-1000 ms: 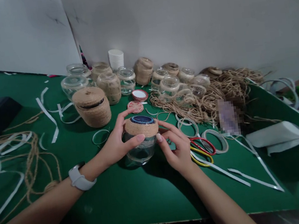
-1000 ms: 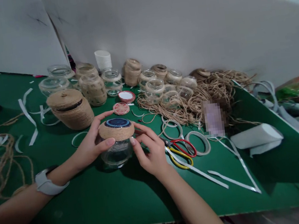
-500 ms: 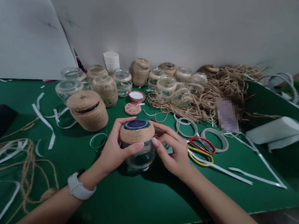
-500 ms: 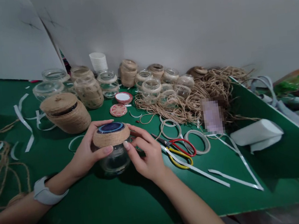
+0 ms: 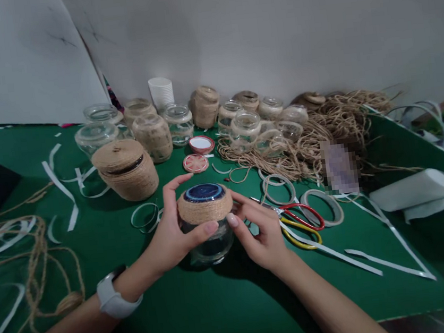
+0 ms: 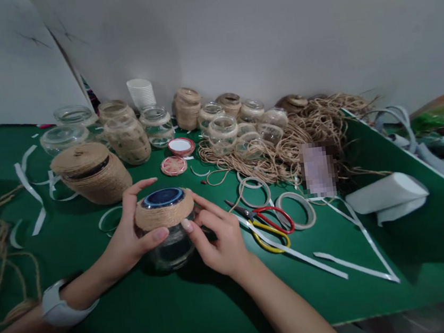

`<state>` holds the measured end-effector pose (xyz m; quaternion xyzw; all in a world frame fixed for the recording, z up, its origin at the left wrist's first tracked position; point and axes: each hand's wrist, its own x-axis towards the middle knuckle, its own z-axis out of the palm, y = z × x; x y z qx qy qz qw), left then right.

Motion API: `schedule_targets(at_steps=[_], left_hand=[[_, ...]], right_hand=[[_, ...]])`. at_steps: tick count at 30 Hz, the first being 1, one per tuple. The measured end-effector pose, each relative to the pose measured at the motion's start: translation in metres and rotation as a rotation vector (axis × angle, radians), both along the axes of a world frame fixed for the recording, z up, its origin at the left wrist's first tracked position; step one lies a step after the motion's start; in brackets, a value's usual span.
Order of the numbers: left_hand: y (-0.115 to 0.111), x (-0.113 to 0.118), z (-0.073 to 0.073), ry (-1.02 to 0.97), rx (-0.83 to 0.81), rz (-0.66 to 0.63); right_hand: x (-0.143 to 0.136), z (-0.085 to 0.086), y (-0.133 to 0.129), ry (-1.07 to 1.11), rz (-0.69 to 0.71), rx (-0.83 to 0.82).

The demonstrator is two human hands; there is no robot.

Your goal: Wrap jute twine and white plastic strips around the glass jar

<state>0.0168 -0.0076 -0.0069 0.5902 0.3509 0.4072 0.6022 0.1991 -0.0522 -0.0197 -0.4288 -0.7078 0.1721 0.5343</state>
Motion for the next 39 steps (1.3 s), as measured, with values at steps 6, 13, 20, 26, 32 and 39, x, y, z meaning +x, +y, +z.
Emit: schedule_targets(at_steps=[6, 13, 20, 26, 32, 39], left_hand=[[0.002, 0.003, -0.001, 0.044, 0.077, 0.021], [0.003, -0.001, -0.009, 0.134, 0.189, 0.124], [0.004, -0.004, -0.007, 0.096, 0.098, 0.057], [0.004, -0.005, -0.008, 0.042, 0.048, 0.0], [0.006, -0.003, -0.009, -0.008, 0.013, -0.032], [0.004, -0.003, -0.002, -0.017, -0.021, -0.044]], right_hand=[[0.001, -0.001, -0.001, 0.003, -0.012, 0.021], [0.003, -0.002, 0.0, -0.004, 0.034, 0.051], [0.004, -0.003, 0.001, 0.003, 0.031, 0.043], [0.003, -0.001, 0.001, 0.005, 0.05, 0.068], [0.003, -0.003, 0.0, 0.027, 0.0, 0.055], [0.001, -0.004, 0.0, 0.027, -0.02, 0.066]])
